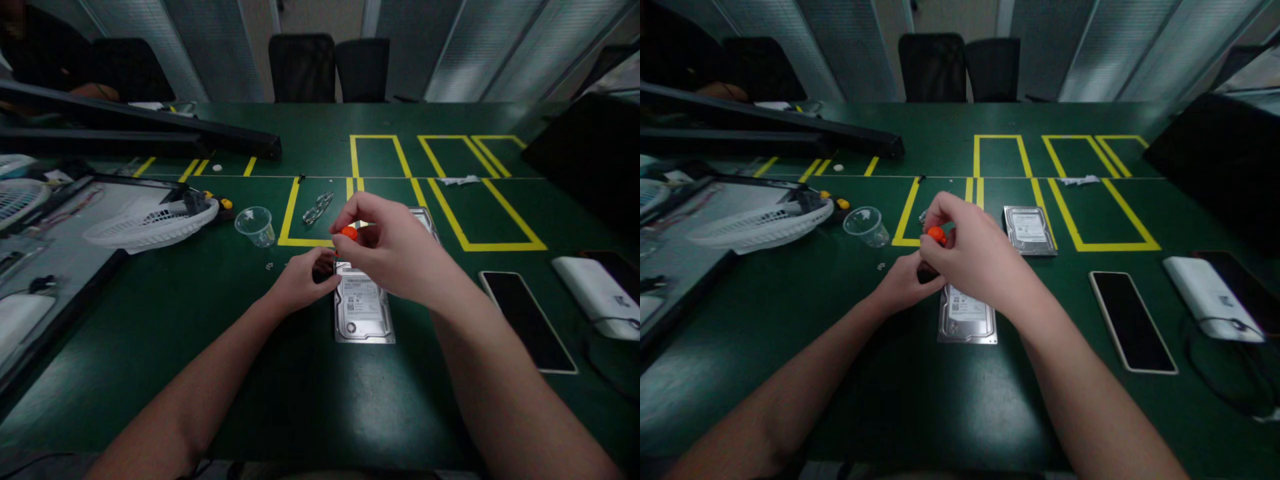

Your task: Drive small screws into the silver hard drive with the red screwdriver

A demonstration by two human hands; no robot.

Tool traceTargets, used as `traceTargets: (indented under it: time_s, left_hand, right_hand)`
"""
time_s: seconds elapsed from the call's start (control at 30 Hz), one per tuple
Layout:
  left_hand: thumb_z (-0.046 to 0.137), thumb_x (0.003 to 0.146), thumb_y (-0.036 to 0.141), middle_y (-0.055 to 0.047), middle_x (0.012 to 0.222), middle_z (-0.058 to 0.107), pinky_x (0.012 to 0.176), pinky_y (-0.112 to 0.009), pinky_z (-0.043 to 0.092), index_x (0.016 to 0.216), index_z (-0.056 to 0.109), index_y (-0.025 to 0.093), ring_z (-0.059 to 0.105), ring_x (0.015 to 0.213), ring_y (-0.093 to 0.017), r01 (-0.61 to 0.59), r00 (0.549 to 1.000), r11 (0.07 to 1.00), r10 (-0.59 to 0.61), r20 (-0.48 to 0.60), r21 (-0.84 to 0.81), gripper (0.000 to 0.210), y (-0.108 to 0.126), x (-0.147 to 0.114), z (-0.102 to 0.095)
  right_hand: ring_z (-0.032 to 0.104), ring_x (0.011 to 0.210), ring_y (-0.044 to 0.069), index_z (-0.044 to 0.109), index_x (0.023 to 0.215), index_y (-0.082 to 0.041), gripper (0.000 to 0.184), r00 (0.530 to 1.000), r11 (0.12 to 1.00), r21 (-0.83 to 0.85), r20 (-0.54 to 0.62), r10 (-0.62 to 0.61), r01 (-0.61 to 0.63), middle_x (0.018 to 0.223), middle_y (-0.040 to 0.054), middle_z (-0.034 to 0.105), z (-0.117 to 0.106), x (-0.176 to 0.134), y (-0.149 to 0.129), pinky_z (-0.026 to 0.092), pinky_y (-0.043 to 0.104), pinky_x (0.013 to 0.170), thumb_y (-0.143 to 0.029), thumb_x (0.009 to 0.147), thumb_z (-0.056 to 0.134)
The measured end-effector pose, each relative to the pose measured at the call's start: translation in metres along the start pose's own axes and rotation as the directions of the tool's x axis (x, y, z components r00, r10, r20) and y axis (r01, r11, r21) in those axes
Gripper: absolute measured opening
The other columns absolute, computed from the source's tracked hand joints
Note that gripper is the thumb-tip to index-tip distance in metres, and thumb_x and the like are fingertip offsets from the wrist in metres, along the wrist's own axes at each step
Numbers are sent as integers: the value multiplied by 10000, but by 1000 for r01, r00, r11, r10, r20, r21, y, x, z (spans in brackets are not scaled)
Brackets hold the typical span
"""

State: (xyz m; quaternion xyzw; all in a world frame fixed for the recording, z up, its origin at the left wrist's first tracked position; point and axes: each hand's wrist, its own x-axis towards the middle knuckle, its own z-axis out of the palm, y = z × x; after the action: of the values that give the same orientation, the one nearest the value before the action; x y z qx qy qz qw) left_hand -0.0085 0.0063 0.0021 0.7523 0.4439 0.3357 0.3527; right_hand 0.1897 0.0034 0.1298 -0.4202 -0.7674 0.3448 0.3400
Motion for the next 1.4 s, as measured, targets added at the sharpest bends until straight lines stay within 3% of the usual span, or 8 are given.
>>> traceTargets:
  time_s: [0.17,0.33,0.6,1.0,1.27,1.4]
  left_hand:
    - [787,908,286,-80,1083,789,847,-331,648,1152,656,167,763,899,-190,1,1000,1000,-1,6,1,301,-1,-1,0]
    - [788,911,308,-96,1099,782,875,-374,653,1175,662,164,765,931,-210,7,1000,1000,-6,9,-13,326,-3,0,0]
    - [793,887,303,-105,1091,787,880,-394,660,1222,662,156,768,935,-218,37,999,998,-36,11,-45,389,-6,0,1]
    - [796,902,281,-101,1090,791,861,-369,658,1166,669,158,769,922,-208,18,1000,1000,-18,7,-11,317,-3,0,1]
    - [785,912,268,-84,1049,795,847,-333,650,1092,672,163,770,910,-198,-20,1000,1000,20,0,12,237,-2,0,1]
    - [794,906,267,-86,1060,795,845,-331,651,1105,669,167,770,910,-197,-19,1000,1000,19,-2,11,256,-2,-1,0]
  right_hand:
    - [641,814,180,687,1014,-194,29,999,998,36,-2,-52,52,967,30,706,0,2,-1,472,338,693,-182,996,667]
    - [656,795,182,740,971,-188,160,998,997,59,28,-49,47,931,35,721,1,3,1,468,343,693,-292,1058,656]
    - [697,984,229,728,1222,-171,258,1000,999,35,-28,-12,13,1115,89,742,4,5,8,503,361,769,-275,1116,517]
    - [583,587,141,648,966,-211,116,997,997,31,-26,76,-75,757,-8,666,3,2,0,371,311,528,-308,1011,691]
    - [608,677,171,578,814,-226,307,998,999,-5,-50,39,-39,826,27,694,3,1,-2,389,315,565,-378,936,815]
    - [587,663,160,632,893,-216,208,998,999,-15,-46,40,-40,835,16,691,2,0,-1,389,318,572,-337,952,791]
